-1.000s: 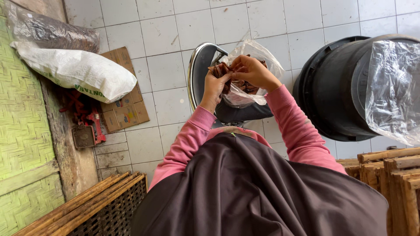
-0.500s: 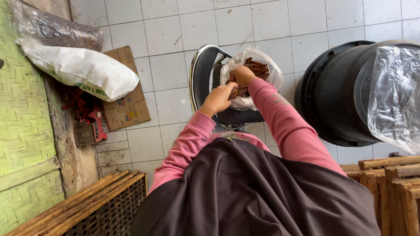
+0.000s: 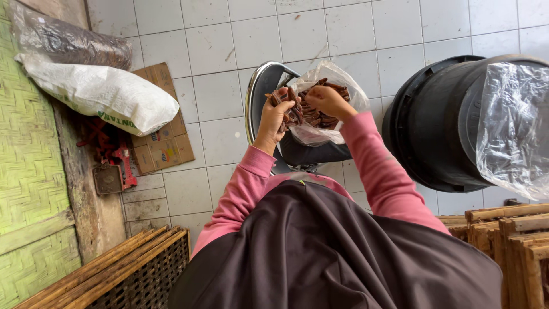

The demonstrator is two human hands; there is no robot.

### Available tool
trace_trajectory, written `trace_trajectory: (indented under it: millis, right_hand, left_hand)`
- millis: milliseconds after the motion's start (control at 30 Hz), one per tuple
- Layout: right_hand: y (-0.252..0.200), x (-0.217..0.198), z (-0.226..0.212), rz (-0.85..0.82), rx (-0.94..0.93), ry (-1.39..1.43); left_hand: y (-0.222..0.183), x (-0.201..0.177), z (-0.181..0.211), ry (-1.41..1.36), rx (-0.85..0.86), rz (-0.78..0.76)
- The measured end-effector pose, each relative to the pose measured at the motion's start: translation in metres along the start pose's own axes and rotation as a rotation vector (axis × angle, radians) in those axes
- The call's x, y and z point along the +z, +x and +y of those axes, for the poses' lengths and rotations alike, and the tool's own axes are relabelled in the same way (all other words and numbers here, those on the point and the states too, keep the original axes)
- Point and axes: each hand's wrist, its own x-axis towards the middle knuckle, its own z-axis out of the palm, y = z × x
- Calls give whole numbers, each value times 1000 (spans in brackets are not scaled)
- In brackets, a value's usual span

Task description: The person picks up dried banana slices from a wooden tray and places them into a plastic bag.

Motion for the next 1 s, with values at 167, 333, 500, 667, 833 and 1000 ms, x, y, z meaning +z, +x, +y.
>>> trace_trajectory:
  millis: [167,333,500,667,833,1000]
  right_hand:
    - [-51,-9,-67,-27,-135,412]
    - [-41,-27,-63,112,-41,401]
    - [13,-22,7,13,30,-345]
    - [61,19,77,-9,128,-340]
    - [48,45,95,123,82,-738]
    - [12,38,54,293,-44,-659]
  left_hand:
    - [6,20,-15,43,27,102]
    - [1,17,-8,145,83,125]
    - [-8,3,-1,129,109,176]
    - [-12,4,-3,157,156,177]
    - [-15,6,-8,93,154,147]
    - [-12,8,-11,92,85,164]
